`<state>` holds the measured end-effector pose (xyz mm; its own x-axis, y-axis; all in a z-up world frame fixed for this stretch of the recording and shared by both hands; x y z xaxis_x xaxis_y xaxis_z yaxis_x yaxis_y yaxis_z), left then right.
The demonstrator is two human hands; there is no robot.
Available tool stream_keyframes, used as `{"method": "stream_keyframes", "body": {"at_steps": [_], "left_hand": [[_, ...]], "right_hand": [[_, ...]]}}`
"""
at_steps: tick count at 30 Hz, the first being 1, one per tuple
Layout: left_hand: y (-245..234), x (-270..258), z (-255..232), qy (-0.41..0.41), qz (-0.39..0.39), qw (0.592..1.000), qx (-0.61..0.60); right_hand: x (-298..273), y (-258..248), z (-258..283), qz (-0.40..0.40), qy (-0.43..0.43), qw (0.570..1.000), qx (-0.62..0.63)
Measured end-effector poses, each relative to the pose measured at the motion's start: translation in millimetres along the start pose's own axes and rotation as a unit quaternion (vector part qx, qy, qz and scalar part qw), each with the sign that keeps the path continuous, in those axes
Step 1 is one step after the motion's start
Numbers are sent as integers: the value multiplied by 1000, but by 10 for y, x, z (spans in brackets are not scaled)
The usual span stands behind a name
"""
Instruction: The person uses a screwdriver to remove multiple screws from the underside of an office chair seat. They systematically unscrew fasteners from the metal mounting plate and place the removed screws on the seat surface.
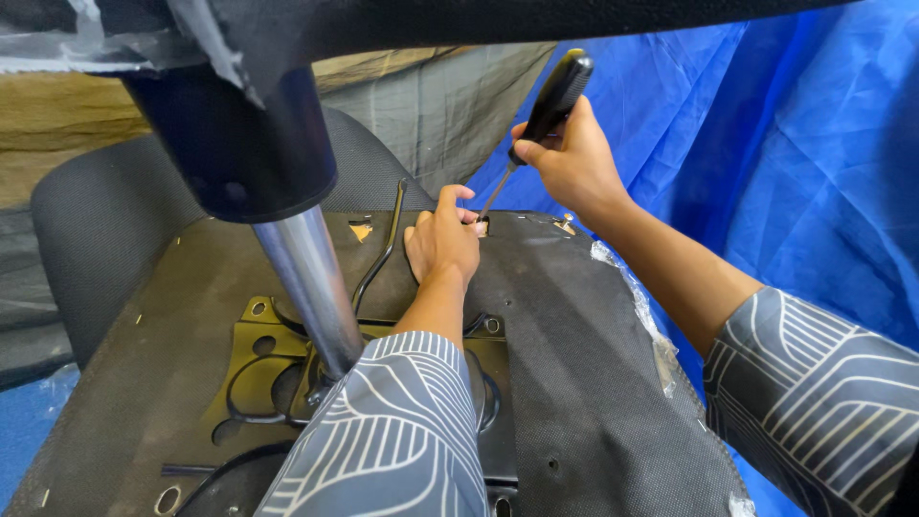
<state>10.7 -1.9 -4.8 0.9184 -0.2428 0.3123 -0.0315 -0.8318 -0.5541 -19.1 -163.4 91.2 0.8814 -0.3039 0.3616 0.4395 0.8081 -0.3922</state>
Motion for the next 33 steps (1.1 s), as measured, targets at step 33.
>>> {"method": "stream_keyframes", "body": {"at_steps": [33], "left_hand": [[-1601, -1518, -729, 298, 231, 926, 3]], "right_hand": [[-1241, -321, 319, -19, 235, 957, 172]]}}
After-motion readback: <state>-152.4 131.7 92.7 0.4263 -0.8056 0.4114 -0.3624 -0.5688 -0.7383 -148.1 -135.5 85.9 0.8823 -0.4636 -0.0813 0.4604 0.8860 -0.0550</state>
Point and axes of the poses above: each hand's wrist, its own x-axis towards the middle knuckle, its own y-axis out of the palm, z = x × y, the point moved 1 cm from there along x, towards the middle knuckle, and after that the axes turned 8 degrees about y, right-handed, at the moved point
